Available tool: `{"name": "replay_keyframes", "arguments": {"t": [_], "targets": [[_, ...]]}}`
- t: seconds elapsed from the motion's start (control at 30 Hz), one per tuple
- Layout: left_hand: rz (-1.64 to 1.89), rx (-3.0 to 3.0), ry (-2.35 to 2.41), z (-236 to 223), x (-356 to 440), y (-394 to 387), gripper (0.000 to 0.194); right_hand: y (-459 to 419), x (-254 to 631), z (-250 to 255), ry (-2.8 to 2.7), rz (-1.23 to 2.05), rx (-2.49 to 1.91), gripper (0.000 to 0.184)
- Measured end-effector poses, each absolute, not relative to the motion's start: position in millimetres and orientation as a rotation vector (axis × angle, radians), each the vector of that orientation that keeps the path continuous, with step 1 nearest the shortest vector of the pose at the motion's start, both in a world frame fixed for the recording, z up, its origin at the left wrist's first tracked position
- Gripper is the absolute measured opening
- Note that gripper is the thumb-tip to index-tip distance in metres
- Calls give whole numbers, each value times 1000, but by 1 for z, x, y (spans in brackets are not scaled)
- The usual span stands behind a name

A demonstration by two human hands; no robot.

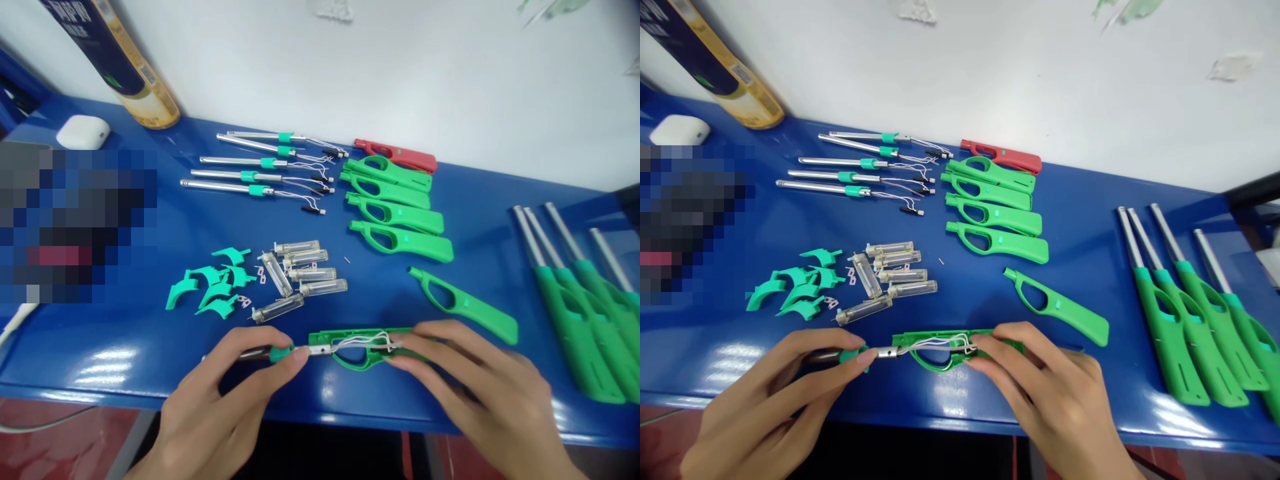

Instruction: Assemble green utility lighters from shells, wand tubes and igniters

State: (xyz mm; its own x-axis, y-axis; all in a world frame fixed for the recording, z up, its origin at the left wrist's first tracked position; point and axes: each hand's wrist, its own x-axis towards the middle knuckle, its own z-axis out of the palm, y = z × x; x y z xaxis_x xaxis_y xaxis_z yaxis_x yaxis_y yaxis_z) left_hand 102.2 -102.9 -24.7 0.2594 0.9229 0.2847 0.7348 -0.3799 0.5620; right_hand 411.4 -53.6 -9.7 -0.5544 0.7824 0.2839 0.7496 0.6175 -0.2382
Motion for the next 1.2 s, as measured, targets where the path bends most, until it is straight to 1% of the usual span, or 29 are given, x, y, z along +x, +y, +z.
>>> {"name": "replay_keyframes", "arguments": {"t": [0.2, 0.4, 0.53, 0.7, 0.9, 0.97, 1.07, 1.2], "targets": [[768, 2262, 1533, -32, 97, -108, 53, -56, 414, -8, -2429, 201, -1224, 26], [712, 2319, 1531, -44, 93, -110, 67, -66, 412, -12, -2461, 192, -1298, 32], [689, 2316, 1493, -46, 92, -105, 66, -64, 416, -15, -2530, 182, -1245, 29], [703, 2332, 1449, -42, 93, -100, 51, -60, 421, -17, -2562, 179, -1149, 24], [687, 2264, 1452, -36, 98, -102, 54, -61, 416, -18, -2480, 127, -1147, 23], [687, 2258, 1431, -36, 99, -102, 58, -63, 414, -20, -2447, 142, -1168, 21], [698, 2249, 1414, -36, 99, -103, 62, -69, 413, -22, -2387, 187, -1252, 25], [690, 2268, 1433, -37, 99, -105, 61, -72, 413, -24, -2373, 234, -1251, 29]]}}
